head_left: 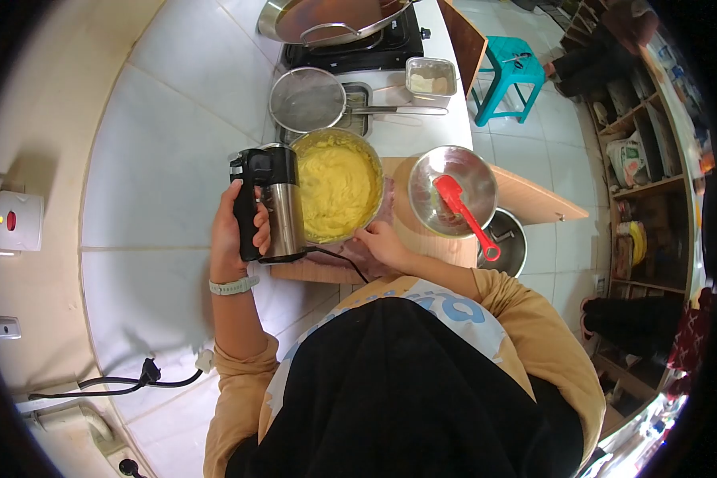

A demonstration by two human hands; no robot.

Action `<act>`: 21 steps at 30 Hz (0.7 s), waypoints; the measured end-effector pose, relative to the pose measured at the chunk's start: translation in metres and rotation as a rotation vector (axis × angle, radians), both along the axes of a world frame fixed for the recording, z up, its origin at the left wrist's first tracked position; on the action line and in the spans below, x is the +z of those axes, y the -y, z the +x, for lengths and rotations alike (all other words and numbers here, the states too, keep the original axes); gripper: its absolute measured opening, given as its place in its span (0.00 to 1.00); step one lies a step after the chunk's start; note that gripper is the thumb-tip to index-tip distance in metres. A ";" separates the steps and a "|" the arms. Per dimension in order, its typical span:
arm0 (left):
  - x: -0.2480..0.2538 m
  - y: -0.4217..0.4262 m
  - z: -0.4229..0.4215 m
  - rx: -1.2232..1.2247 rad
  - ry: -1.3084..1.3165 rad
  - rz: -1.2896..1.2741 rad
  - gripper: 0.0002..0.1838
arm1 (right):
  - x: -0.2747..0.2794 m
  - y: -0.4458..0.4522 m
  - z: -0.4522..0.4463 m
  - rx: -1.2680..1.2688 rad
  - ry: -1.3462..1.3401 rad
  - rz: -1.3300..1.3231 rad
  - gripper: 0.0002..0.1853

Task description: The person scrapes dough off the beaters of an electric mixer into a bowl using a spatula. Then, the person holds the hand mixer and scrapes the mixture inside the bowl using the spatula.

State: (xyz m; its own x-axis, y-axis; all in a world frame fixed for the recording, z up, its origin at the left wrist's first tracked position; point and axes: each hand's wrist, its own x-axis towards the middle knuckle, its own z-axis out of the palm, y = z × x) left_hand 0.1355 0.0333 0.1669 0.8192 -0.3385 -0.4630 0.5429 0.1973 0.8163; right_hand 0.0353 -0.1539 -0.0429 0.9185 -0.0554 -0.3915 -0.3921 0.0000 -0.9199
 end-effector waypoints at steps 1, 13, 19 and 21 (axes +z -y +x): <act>0.000 0.002 0.000 -0.009 -0.003 -0.008 0.20 | 0.002 0.000 0.000 0.003 -0.011 0.000 0.23; 0.005 0.016 -0.001 -0.096 -0.056 -0.029 0.19 | -0.018 -0.005 0.002 -0.036 0.055 0.022 0.23; 0.002 0.015 -0.004 -0.135 -0.052 -0.040 0.20 | -0.019 -0.005 0.002 -0.043 0.053 0.019 0.23; 0.001 0.016 -0.005 -0.142 -0.034 -0.007 0.20 | -0.015 -0.004 0.000 -0.044 0.045 0.033 0.23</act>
State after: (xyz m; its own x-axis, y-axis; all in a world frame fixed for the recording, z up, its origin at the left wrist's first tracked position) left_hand 0.1306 0.0171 0.1679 0.7465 -0.4533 -0.4871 0.5934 0.1222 0.7956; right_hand 0.0358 -0.1500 -0.0579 0.9322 -0.0840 -0.3519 -0.3491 0.0467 -0.9359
